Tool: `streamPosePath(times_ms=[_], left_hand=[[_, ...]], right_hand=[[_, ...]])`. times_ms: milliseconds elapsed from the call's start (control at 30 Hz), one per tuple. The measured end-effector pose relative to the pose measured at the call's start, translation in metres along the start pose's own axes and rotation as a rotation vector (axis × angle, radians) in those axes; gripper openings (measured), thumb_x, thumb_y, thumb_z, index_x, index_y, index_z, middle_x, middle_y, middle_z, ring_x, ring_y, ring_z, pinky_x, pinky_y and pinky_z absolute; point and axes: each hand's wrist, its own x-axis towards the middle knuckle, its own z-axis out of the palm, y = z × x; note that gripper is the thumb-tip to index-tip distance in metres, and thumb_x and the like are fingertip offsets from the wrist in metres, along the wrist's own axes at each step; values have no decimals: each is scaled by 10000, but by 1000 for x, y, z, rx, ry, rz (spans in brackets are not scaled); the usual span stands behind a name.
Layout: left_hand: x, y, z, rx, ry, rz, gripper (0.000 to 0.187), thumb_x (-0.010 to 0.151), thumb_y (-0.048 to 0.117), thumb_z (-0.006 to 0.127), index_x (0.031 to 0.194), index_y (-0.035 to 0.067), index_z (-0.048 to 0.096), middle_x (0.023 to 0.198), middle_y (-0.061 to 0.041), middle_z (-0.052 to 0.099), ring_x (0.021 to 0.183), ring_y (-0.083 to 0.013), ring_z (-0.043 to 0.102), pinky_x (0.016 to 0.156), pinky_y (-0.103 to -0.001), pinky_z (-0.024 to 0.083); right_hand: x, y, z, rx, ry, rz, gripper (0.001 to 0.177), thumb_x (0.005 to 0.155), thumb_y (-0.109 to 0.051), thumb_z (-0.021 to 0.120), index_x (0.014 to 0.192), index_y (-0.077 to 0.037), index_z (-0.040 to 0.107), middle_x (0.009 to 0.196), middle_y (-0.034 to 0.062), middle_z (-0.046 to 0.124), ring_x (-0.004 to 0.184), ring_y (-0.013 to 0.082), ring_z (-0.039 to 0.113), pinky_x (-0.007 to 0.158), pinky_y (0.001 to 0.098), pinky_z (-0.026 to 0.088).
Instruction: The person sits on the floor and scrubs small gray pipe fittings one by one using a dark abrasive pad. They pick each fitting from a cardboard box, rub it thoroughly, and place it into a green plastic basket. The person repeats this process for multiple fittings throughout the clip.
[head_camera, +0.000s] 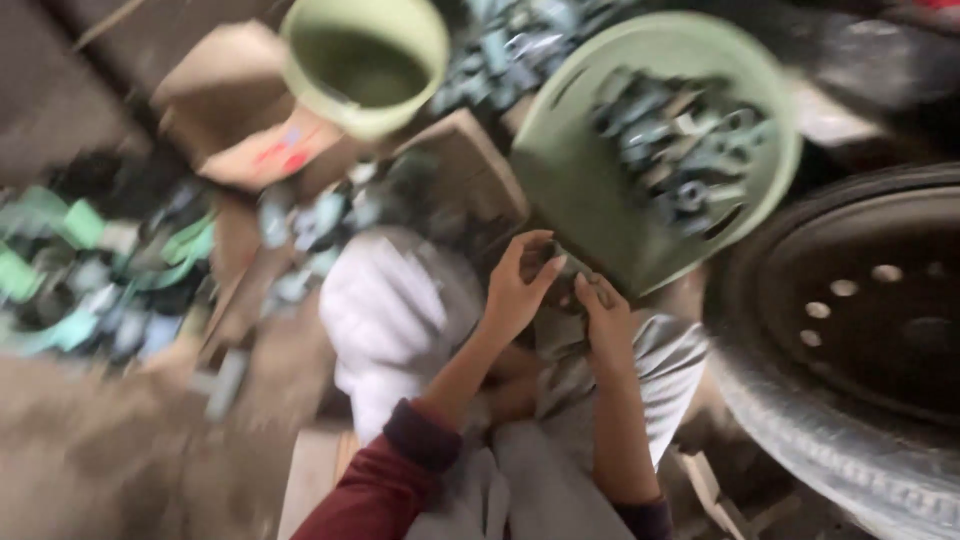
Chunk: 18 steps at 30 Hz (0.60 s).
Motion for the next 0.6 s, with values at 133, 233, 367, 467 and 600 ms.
streamPosePath(times_ms=[133, 233, 367, 467, 600], left_hand=[[-82, -32, -52, 177, 123, 155, 390, 999, 307, 694, 1332, 134, 587, 1275, -121, 615, 1258, -339, 604, 1073, -472, 500], [-129, -72, -74, 282, 230, 147, 353, 970, 223, 733, 1285, 137, 598, 1196, -115, 612, 1175, -355, 636, 1010, -479, 539], [-156, -69, -106, 291, 320, 192, 395, 885, 291, 814, 1222, 176, 642, 1168, -87, 630, 1123, -360, 661, 974, -479, 554], [-168, -59, -163, 287, 492, 224, 241, 953, 316, 719, 1147, 181, 673, 1100, -93, 695, 1076, -359, 685, 947, -476, 555], [-196, -133, -290, 929, 872, -104, 268, 976, 257, 731, 1167, 79, 672, 1148, -196, 678, 1121, -373, 654, 1018, -457, 496]], right_hand=[[-49, 67, 27, -13, -124, -77, 275, 1029, -282, 700, 966, -16, 716, 800, 144, 716, 857, 252, 694, 876, 442, 551], [-68, 121, 50, -91, -132, 126, 890, 938, -522, 744, 1523, 64, 419, 1443, 368, 510, 1391, 478, 472, 1149, 622, 378], [-61, 141, 68, -9, -116, 81, 336, 991, -396, 749, 1103, -88, 679, 1102, 156, 650, 1108, 303, 605, 1010, 539, 467], [-53, 138, 92, -34, -194, -7, 218, 996, -304, 752, 1062, -113, 671, 1044, 73, 636, 1046, 214, 580, 1001, 486, 463], [-123, 57, 162, 31, -385, 46, 233, 1077, -227, 641, 878, -112, 605, 679, -26, 488, 598, 100, 520, 741, 306, 558]])
